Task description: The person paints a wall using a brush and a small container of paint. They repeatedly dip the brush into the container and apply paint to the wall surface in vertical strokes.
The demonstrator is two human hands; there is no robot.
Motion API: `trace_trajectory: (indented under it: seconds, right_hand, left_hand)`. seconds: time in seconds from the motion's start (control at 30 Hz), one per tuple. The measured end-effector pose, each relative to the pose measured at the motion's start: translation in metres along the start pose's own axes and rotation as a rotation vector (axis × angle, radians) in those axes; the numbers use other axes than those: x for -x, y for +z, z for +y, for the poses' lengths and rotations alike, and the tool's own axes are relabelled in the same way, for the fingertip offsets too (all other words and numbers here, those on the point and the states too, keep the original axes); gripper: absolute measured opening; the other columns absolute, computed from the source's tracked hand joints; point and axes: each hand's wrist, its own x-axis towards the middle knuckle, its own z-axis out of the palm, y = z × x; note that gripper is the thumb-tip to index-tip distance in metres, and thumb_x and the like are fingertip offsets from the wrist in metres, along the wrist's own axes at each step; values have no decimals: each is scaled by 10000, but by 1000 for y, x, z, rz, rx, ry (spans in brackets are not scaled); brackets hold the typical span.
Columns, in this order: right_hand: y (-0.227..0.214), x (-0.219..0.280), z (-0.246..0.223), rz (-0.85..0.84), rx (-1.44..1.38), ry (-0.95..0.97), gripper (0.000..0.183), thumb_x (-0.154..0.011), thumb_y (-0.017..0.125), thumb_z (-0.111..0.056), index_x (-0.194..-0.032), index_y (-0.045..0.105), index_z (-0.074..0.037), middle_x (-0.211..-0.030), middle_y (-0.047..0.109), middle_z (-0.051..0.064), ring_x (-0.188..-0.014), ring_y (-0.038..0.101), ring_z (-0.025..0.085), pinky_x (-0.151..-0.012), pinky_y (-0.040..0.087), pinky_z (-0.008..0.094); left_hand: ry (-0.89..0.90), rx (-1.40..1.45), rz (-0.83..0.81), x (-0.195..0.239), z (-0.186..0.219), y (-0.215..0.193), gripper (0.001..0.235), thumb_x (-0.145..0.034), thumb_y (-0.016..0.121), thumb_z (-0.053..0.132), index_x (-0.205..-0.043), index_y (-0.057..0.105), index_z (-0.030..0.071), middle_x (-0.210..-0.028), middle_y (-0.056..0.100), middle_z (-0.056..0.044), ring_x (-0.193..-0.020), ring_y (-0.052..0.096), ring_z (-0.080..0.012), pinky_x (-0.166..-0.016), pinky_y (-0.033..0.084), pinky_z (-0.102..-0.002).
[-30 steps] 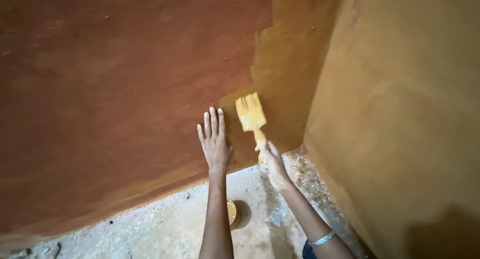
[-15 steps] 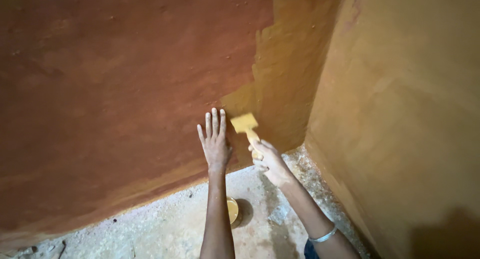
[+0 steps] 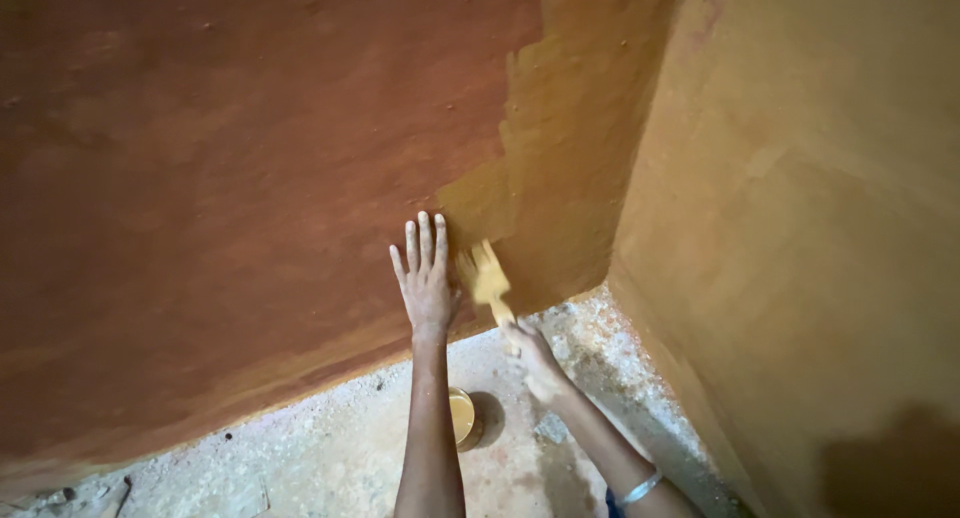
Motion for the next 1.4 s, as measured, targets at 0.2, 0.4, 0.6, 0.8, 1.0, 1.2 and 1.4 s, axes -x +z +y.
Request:
trace_trajectory:
  seconds: [0.2, 0.4, 0.6, 0.8, 1.0, 1.2, 1.4]
  right_hand:
    - [-10, 10, -19, 67, 17, 9, 223, -966, 582, -353, -1109, 610, -185, -697, 483, -53, -444, 344, 37, -369, 252, 192]
    - [7, 50, -117, -87, -22, -260, 307, -1055, 536, -396, -1033, 552, -90, -655, 396, -63, -463, 321, 15, -400, 245, 182]
    - [-5, 24, -103, -44, -5, -211, 301, -1042, 544, -395, -1040, 556, -94, -655, 410, -60, -447, 311, 21, -384, 220, 184]
    - [-49, 8, -25, 74, -104, 110, 175, -1020, 565, -316, -1074, 570, -149, -685, 442, -72, -465, 334, 14, -385, 231, 171]
    - [-23, 26, -83, 18, 63, -135, 272, -1070, 518, -337, -1042, 565, -71, -671, 434, -65, -474, 334, 24, -390, 247, 186]
    - [13, 49, -128, -177, -16, -297, 241, -1056, 549, -327, -1084, 566, -88, -641, 388, -75, -482, 318, 10, -401, 243, 177]
    - [-8, 12, -36, 46, 14, 2, 214, -1010, 528, -345, -1058, 577, -143, -703, 527, -98, -468, 360, 34, -395, 237, 203]
  left_hand:
    - [-94, -69, -52, 4, 25, 11, 1026, -702, 611, -23, -1635, 214, 130, -1724, 151, -83, -1591, 130, -283, -1278, 78, -535]
    - [-4, 11, 52, 0, 36, 24, 967, -747, 578, -34, -1637, 224, 90, -1725, 167, -75, -1597, 145, -259, -1287, 90, -527]
    - [19, 18, 34, -3, 45, 22, 975, -737, 584, -48, -1635, 232, 90, -1725, 171, -69, -1595, 149, -252, -1291, 100, -498]
    - [-3, 15, -10, -4, 47, 10, 1033, -696, 615, -66, -1635, 213, 89, -1723, 154, -72, -1592, 143, -257, -1288, 112, -491]
    - [-13, 60, 49, -6, 43, 8, 1010, -719, 621, -35, -1634, 210, 82, -1718, 163, -83, -1588, 148, -280, -1283, 132, -509]
    - [-54, -14, 61, 6, 22, 11, 1000, -738, 610, -33, -1647, 215, 100, -1732, 172, -67, -1599, 164, -277, -1288, 145, -504]
    - [-75, -24, -13, 8, 16, 6, 1040, -678, 607, -42, -1635, 235, 124, -1721, 174, -75, -1588, 161, -281, -1278, 149, -512]
